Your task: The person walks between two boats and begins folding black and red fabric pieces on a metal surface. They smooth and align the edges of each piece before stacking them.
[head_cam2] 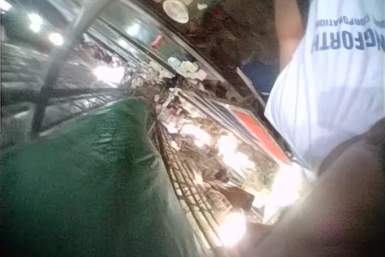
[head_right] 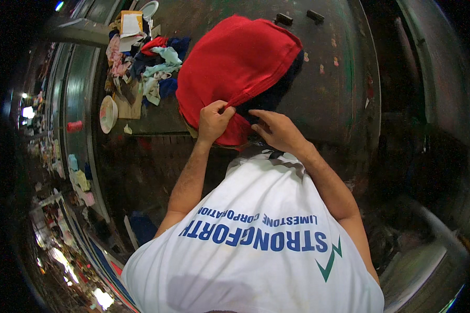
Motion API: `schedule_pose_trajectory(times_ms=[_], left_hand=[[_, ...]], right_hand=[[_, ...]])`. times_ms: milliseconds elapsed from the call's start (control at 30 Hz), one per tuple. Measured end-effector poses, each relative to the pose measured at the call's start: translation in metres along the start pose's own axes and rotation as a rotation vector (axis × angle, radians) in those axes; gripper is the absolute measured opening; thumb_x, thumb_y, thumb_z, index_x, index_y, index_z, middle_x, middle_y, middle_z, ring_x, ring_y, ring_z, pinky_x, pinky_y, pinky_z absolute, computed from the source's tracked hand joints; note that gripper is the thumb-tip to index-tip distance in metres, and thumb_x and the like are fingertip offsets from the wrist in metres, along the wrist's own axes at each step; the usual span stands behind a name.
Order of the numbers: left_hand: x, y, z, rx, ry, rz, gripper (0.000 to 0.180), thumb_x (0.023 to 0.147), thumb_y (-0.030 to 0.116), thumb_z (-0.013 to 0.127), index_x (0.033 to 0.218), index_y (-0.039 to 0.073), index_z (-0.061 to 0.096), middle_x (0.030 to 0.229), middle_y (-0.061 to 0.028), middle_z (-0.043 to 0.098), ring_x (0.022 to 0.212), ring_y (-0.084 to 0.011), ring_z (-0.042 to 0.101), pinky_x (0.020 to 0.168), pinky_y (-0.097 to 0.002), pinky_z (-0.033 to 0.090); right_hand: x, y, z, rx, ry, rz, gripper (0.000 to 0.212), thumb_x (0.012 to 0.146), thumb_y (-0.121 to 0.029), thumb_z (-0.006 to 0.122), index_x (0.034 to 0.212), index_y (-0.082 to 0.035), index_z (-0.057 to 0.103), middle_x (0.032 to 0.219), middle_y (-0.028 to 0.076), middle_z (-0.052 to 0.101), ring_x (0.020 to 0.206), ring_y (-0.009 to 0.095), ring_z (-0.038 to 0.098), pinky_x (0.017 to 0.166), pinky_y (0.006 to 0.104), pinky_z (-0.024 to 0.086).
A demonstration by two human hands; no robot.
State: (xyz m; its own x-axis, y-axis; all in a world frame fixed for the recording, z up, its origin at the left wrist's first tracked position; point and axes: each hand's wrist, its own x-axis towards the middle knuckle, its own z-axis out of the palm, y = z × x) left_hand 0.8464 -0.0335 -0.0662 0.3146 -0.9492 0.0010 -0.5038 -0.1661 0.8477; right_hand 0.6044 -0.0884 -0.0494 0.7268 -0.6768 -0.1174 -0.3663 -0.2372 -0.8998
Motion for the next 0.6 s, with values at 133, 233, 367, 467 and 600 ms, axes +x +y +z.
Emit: schedule_pose_trajectory(times_ms=[133,233,367,467,600], left_hand=[[0.006,-0.004,-0.011,-0.212,-0.187,-0.112,0.018,0.093,0.015,0.079,0.085,-0.001,0.076,0.078,-0.0016,0.067,0.071,-0.0095,0.06,0.066,-0.031,0.046],[0.011,-0.004,-0.021,-0.29,-0.306,-0.097,0.018,0.092,0.013,0.081,0.084,-0.002,0.076,0.081,-0.001,0.065,0.072,-0.0092,0.059,0.066,-0.0299,0.044],[0.016,-0.001,-0.028,-0.271,-0.429,-0.112,0.019,0.093,0.011,0.081,0.082,-0.003,0.074,0.083,0.001,0.062,0.078,-0.0088,0.056,0.073,-0.0279,0.044],[0.017,-0.001,-0.026,-0.233,-0.413,-0.046,0.018,0.093,0.011,0.081,0.084,-0.003,0.075,0.083,0.0003,0.063,0.077,-0.0093,0.057,0.073,-0.0288,0.044],[0.013,-0.005,-0.017,-0.279,-0.319,-0.041,0.015,0.092,0.01,0.081,0.086,-0.003,0.076,0.082,-0.0012,0.064,0.076,-0.0103,0.058,0.071,-0.03,0.045]], right_hand=[[0.008,-0.012,0.023,0.105,0.154,0.076,0.035,0.106,-0.023,0.073,0.129,0.003,0.073,0.093,0.019,0.079,0.076,0.025,0.076,0.072,0.0383,0.061],[0.012,-0.015,0.028,0.188,0.248,0.241,0.035,0.106,-0.026,0.074,0.119,0.006,0.075,0.084,0.018,0.078,0.069,0.02,0.072,0.066,0.0376,0.058],[0.021,-0.017,0.035,0.163,0.348,0.283,0.031,0.106,-0.025,0.071,0.105,0.006,0.076,0.078,0.016,0.076,0.067,0.017,0.07,0.062,0.0358,0.054],[0.029,-0.018,0.043,0.166,0.416,0.266,0.027,0.106,-0.021,0.068,0.101,0.005,0.074,0.075,0.012,0.073,0.064,0.014,0.068,0.06,0.0344,0.053],[0.03,-0.018,0.043,0.168,0.402,0.323,0.024,0.107,-0.017,0.065,0.1,0.005,0.073,0.074,0.01,0.073,0.062,0.012,0.067,0.056,0.0324,0.053]])
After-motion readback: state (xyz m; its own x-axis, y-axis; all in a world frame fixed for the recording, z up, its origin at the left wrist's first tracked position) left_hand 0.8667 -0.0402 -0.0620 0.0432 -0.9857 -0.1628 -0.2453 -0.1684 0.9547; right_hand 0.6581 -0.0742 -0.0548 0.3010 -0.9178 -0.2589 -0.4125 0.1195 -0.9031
